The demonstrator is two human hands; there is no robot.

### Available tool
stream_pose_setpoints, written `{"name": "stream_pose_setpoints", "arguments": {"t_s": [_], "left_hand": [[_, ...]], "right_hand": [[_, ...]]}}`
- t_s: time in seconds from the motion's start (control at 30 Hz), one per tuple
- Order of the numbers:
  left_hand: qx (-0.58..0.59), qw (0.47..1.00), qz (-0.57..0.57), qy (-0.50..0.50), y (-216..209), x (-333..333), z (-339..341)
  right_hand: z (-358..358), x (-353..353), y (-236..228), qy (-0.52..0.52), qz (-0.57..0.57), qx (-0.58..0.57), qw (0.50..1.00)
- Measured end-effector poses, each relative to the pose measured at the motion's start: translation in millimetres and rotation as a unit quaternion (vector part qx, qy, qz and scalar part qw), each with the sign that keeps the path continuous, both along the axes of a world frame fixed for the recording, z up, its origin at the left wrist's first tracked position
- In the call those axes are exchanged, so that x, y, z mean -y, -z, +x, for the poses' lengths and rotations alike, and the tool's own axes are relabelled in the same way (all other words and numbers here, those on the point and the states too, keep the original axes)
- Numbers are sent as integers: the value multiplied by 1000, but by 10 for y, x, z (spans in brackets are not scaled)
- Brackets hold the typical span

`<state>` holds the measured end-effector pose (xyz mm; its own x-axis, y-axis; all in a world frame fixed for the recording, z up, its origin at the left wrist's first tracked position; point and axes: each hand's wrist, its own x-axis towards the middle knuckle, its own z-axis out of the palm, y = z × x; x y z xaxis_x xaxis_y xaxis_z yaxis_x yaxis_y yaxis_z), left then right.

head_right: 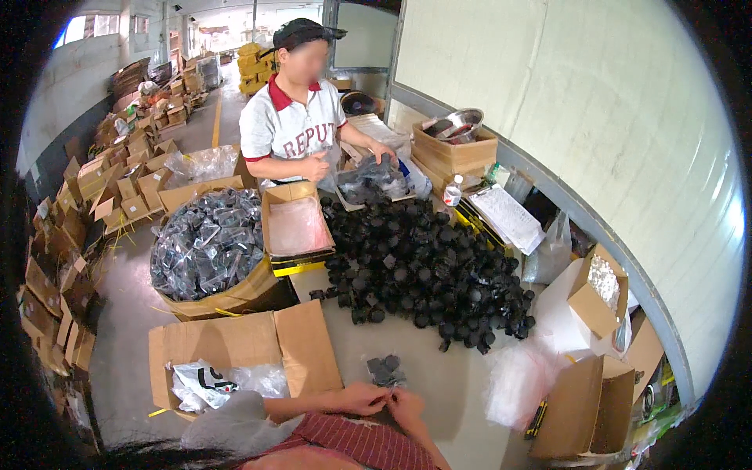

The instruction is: The person places small black plastic components into a clear plastic bag by hand.

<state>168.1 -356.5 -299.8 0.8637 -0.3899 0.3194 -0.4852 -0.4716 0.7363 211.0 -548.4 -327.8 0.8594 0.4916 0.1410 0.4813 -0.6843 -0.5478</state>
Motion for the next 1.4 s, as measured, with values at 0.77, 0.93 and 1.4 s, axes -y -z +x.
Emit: {"name": "stream_pose_setpoints", "arguments": {"t_s": [0.77,0.93,1.4], "left_hand": [[127,966,-36,-223,-703,-440,-28],[-67,951,-209,-218,-654,-414,-56],[22,985,-78,-151,-784,-249,-61]], "right_hand": [[335,-268,-1187,-195,60,268,942],[227,-87,-1418,-142,129,258,947],[38,-183,-1226,-179,93,147,968]]}}
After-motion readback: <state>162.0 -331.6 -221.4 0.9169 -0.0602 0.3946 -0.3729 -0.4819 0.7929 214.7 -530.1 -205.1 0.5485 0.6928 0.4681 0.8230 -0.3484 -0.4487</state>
